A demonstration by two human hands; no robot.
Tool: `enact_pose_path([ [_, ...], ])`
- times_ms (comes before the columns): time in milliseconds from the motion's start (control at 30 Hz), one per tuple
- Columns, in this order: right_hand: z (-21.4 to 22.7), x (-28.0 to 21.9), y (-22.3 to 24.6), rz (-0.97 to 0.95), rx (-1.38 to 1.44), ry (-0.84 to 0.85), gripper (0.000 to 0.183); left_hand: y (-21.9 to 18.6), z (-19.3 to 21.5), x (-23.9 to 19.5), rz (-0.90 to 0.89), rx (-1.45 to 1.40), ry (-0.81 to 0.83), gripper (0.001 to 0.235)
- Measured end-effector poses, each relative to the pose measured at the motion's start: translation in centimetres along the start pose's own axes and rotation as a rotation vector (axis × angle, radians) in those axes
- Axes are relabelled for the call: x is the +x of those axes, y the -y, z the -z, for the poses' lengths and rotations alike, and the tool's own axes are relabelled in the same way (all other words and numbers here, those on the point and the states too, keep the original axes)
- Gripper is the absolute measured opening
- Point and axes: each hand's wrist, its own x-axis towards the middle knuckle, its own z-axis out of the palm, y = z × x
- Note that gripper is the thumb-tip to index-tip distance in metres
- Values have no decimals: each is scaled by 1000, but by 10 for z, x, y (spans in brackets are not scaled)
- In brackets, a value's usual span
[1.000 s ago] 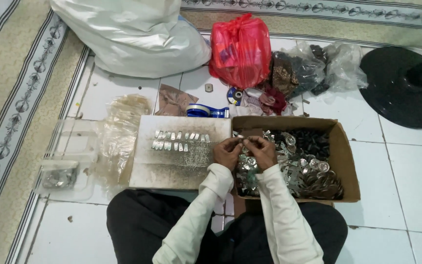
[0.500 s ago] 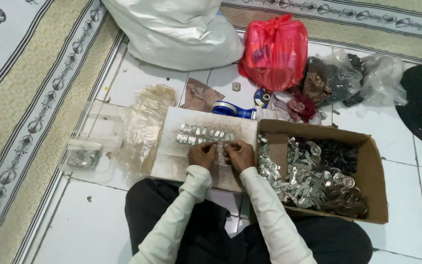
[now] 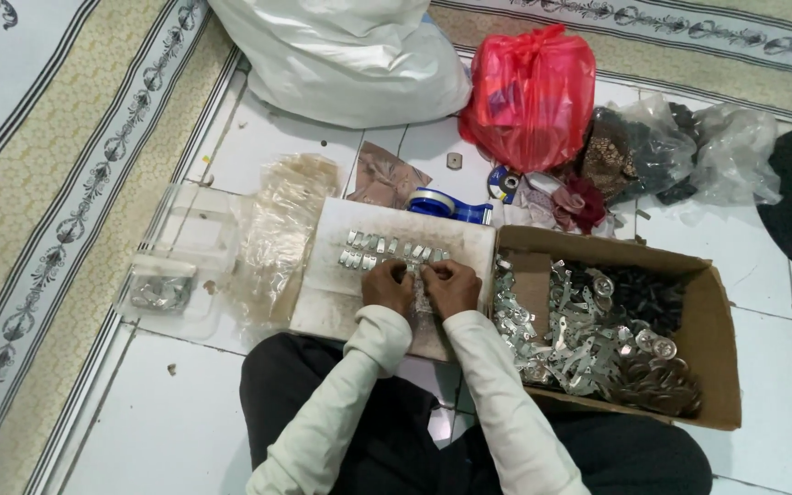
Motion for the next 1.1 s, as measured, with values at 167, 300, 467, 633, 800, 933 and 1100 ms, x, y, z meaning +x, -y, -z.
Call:
enact_pose_path([
  [167, 14, -15, -6, -22, 15, -18, 17, 10, 8, -13, -202, -27, -108, 19],
  [300, 13, -14, -17, 9, -55, -11, 18, 18, 8, -20, -359, 0, -77, 20],
  [467, 9, -16, -8, 56, -75, -16, 18, 24, 1, -14, -469, 152, -70, 17],
  [633, 0, -12, -22, 123, -105, -79, 16, 43, -16, -7, -481, 210, -5, 14],
  [800, 3, -23, -27, 214, -82, -121, 21, 45, -19, -7, -514, 259, -22, 14],
  [933, 4, -27, -25, 287, -103, -114, 28, 33, -11, -9, -486, 229, 7, 21],
  [1100, 1, -20, -31, 380, -182, -104, 28, 31, -9, -8, -463, 286, 82, 20],
])
